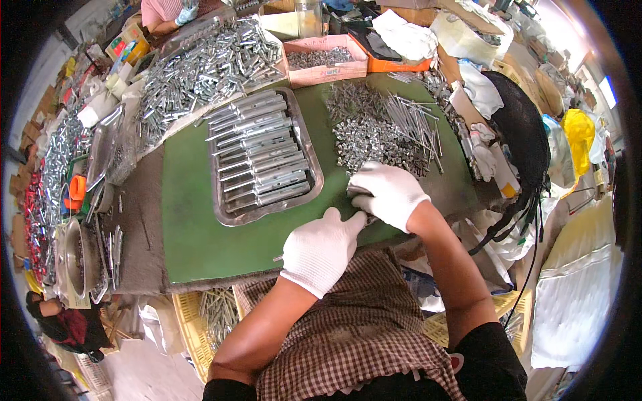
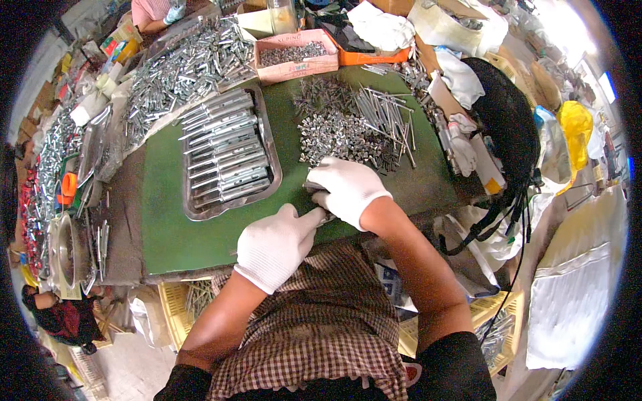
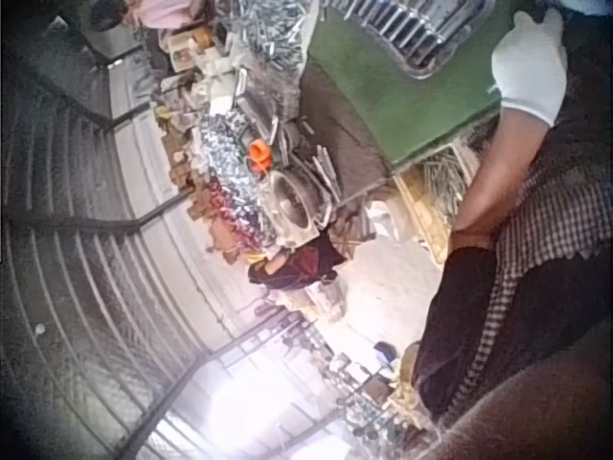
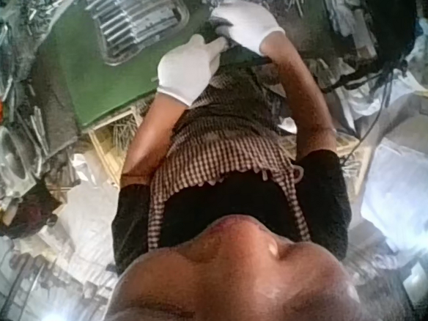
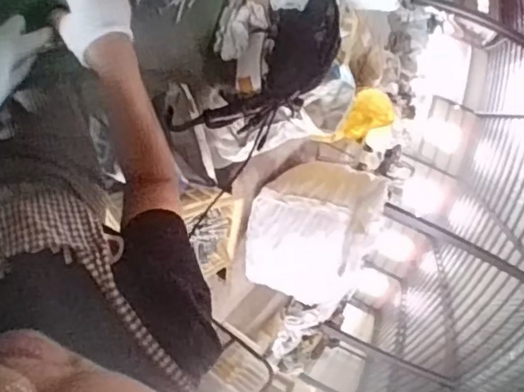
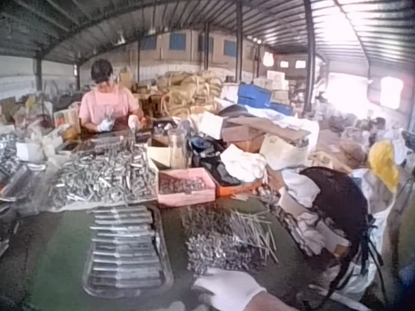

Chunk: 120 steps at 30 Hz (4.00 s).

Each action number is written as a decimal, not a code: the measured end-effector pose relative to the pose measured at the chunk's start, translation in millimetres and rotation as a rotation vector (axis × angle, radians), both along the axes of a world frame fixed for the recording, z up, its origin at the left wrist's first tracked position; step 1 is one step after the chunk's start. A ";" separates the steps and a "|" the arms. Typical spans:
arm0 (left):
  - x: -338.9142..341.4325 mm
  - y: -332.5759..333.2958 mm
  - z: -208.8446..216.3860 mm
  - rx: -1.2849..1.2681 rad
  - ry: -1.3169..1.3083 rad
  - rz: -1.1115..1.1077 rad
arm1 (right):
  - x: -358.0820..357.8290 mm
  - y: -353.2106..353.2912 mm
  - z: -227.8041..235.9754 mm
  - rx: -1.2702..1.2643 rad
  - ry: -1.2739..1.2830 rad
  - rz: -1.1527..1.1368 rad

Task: The person assembles metal components by picking up cylindrical metal sleeves from a tray and inserting small metal pins and parts into them by hand.

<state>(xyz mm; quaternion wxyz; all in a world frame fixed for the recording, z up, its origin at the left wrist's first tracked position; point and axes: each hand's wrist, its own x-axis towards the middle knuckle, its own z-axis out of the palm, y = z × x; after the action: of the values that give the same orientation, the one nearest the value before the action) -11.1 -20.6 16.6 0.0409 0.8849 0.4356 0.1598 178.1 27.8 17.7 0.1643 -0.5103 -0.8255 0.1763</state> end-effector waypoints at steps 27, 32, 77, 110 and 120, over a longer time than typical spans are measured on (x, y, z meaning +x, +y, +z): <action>-1.2 0.0 11.2 -0.159 -0.020 0.021 | 1.4 -63.9 -18.2 0.134 0.334 -0.215; -0.3 3.8 12.3 -0.157 -0.033 0.028 | -2.2 -63.2 -14.1 0.130 0.331 -0.261; -7.9 8.6 11.4 -0.197 -0.076 0.026 | 0.6 -61.6 -6.3 0.098 0.350 -0.330; -1.3 0.4 1.3 -0.022 0.116 -0.036 | -23.2 -27.5 -33.4 -0.416 2.096 0.039; 14.3 6.5 12.5 0.011 0.192 -0.105 | -34.9 -40.7 -28.9 -0.104 1.671 -0.276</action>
<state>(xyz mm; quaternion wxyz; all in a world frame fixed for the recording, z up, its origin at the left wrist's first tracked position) 3.3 -14.1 29.1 0.0026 0.9180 0.3895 0.0744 143.2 -12.8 -11.3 0.7167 -0.3155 -0.3541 0.5113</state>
